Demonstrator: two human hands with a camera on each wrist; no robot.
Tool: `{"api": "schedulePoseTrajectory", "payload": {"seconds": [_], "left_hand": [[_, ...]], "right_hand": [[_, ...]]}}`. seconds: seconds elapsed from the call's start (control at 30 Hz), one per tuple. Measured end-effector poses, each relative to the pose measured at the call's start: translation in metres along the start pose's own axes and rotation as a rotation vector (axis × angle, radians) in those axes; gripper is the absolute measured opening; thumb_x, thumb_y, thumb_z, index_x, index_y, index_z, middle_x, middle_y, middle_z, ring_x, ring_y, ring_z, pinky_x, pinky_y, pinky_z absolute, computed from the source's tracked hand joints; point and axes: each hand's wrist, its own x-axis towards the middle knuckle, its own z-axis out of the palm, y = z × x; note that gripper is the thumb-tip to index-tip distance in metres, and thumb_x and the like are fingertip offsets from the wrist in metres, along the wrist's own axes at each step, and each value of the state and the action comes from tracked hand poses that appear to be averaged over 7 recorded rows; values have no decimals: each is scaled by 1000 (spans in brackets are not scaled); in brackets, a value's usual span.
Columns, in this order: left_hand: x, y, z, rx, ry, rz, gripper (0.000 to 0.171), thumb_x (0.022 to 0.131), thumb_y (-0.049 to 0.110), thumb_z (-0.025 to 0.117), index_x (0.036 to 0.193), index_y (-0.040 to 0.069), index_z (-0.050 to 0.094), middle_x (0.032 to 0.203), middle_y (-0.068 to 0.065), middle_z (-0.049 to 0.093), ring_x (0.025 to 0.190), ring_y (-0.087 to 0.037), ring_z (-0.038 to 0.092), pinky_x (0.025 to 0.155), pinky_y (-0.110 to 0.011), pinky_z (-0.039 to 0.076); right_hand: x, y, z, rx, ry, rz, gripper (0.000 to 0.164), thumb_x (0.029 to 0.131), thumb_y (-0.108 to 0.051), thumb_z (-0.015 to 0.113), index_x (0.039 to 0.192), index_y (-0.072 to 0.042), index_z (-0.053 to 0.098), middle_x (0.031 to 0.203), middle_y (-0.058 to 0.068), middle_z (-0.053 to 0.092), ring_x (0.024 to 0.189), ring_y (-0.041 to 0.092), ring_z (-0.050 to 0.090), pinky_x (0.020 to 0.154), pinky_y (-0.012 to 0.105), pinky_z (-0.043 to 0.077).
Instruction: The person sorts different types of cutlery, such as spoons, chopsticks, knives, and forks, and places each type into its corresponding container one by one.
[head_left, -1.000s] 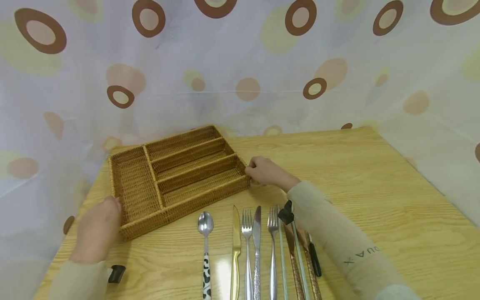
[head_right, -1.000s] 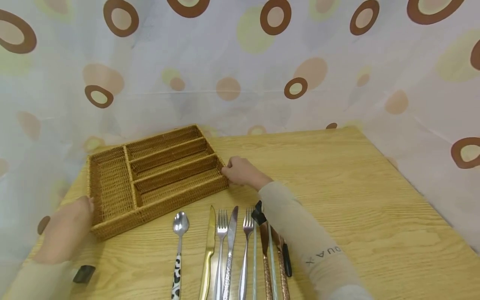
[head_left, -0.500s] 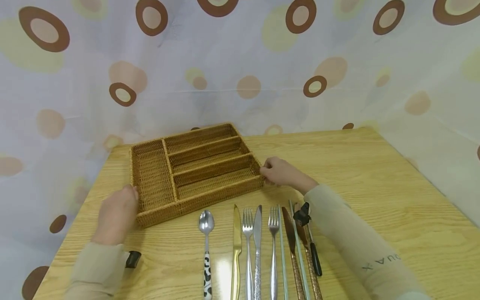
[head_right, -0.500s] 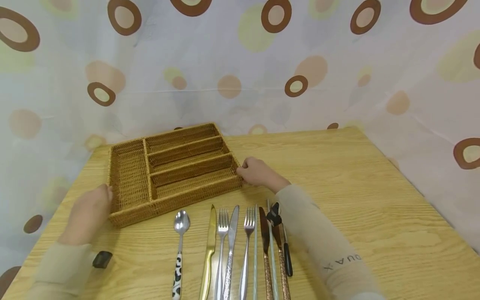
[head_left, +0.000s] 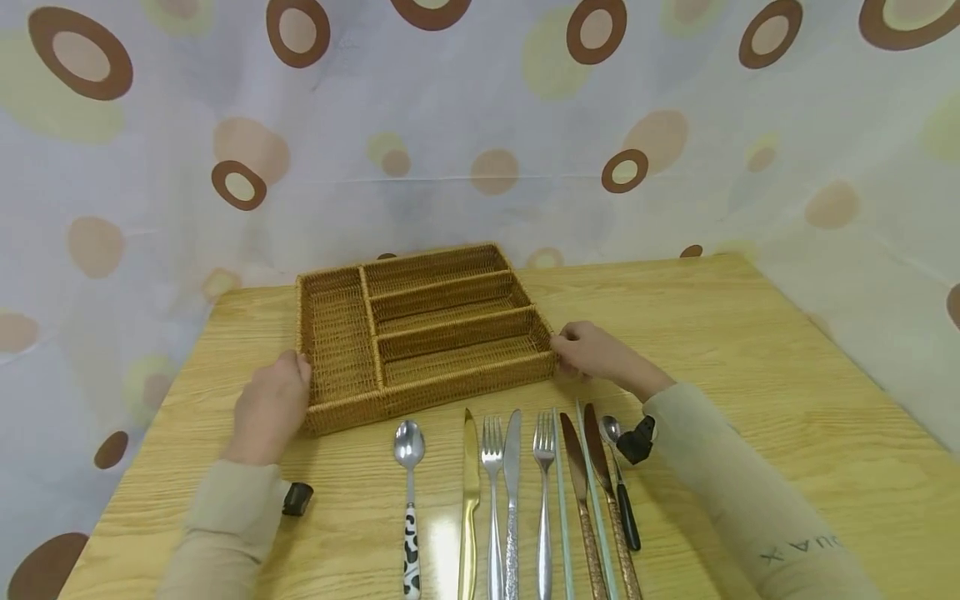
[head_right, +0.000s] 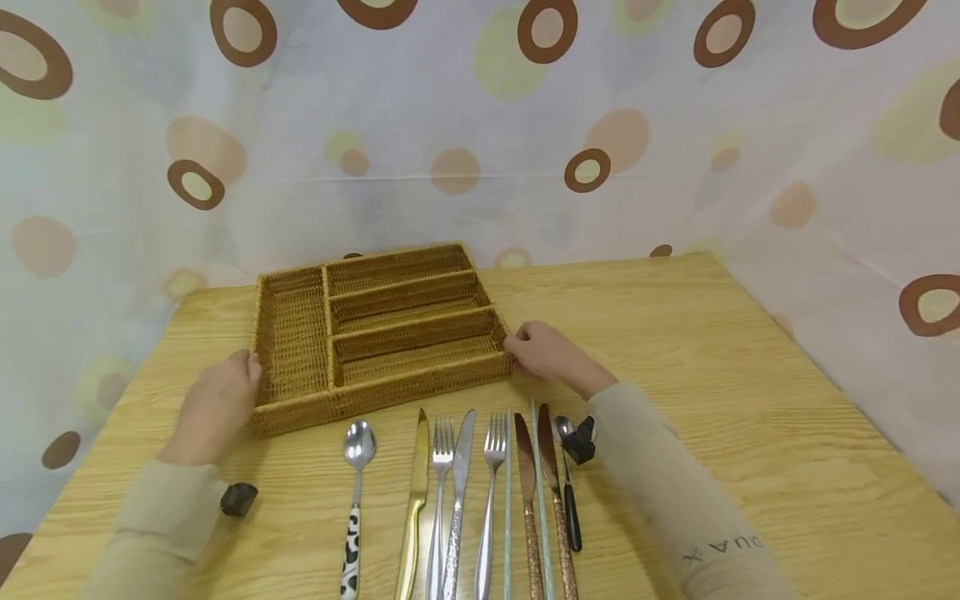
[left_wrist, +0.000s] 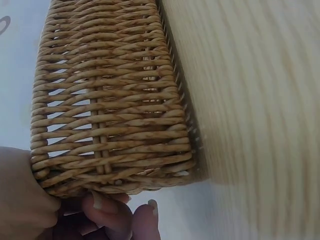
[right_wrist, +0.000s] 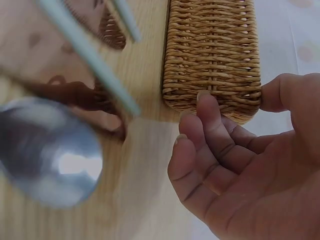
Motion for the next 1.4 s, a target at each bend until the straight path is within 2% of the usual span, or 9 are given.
{"api": "schedulePoseTrajectory", "payload": {"seconds": [0.2,0.43,0.67,0.87,1.03,1.13,1.23,1.33,1.4], "left_hand": [[2,-3,1,-10,2,-47,46,108,24,25,102,-8,57,66,-22,56,53,-30,54,40,-44,46],[5,-6,2,-47,-39,-107,51,108,31,22,111,-4,61,91,-29,65,74,-41,65,54,-52,52],[6,1,5,-83,-76,-151,56,108,36,21,114,-1,63,99,-27,67,82,-42,66,57,-52,52],[5,3,7,-124,-123,-190,62,107,41,18,134,0,56,128,-29,61,110,-50,62,75,-58,56],[4,0,6,-138,-130,-204,64,107,45,16,143,2,49,139,-27,54,117,-51,58,84,-62,54],[2,-5,4,-140,-117,-207,64,107,45,16,141,2,50,135,-26,58,112,-49,61,81,-61,55],[2,-8,3,-144,-118,-221,63,107,45,16,124,3,60,107,-23,66,91,-41,66,65,-48,54],[2,-8,2,-148,-122,-236,61,107,47,16,97,6,60,77,-13,56,74,-30,59,56,-37,46],[3,-8,2,-151,-128,-242,59,107,47,15,87,9,56,72,-10,50,71,-28,57,55,-35,44]], "right_hand": [[-2,1,2,40,-18,-23,28,102,-24,35,100,0,49,80,12,53,67,23,44,57,32,41],[-3,3,0,-2,-18,-37,33,104,-28,36,104,0,52,86,15,58,72,26,50,60,35,45],[-10,6,-3,-19,-20,-44,35,106,-30,34,107,1,52,86,13,58,73,24,53,61,36,47],[-10,5,-5,-59,-20,-67,36,107,-27,30,106,2,50,84,13,58,71,24,52,59,36,46],[-6,2,0,-102,6,-77,37,107,-25,25,99,2,49,80,14,58,67,25,51,58,36,47],[-3,-1,5,-135,20,-68,39,107,-27,23,97,0,49,77,13,57,66,25,50,56,35,47],[-5,-2,9,-164,30,-67,45,109,-33,22,98,0,51,78,14,57,67,25,51,57,36,48],[-10,0,10,-178,46,-85,53,109,-40,22,102,2,54,83,16,58,69,27,53,59,37,49],[-14,1,10,-199,64,-98,58,109,-45,22,108,3,55,88,17,60,72,27,56,61,36,49]]}}
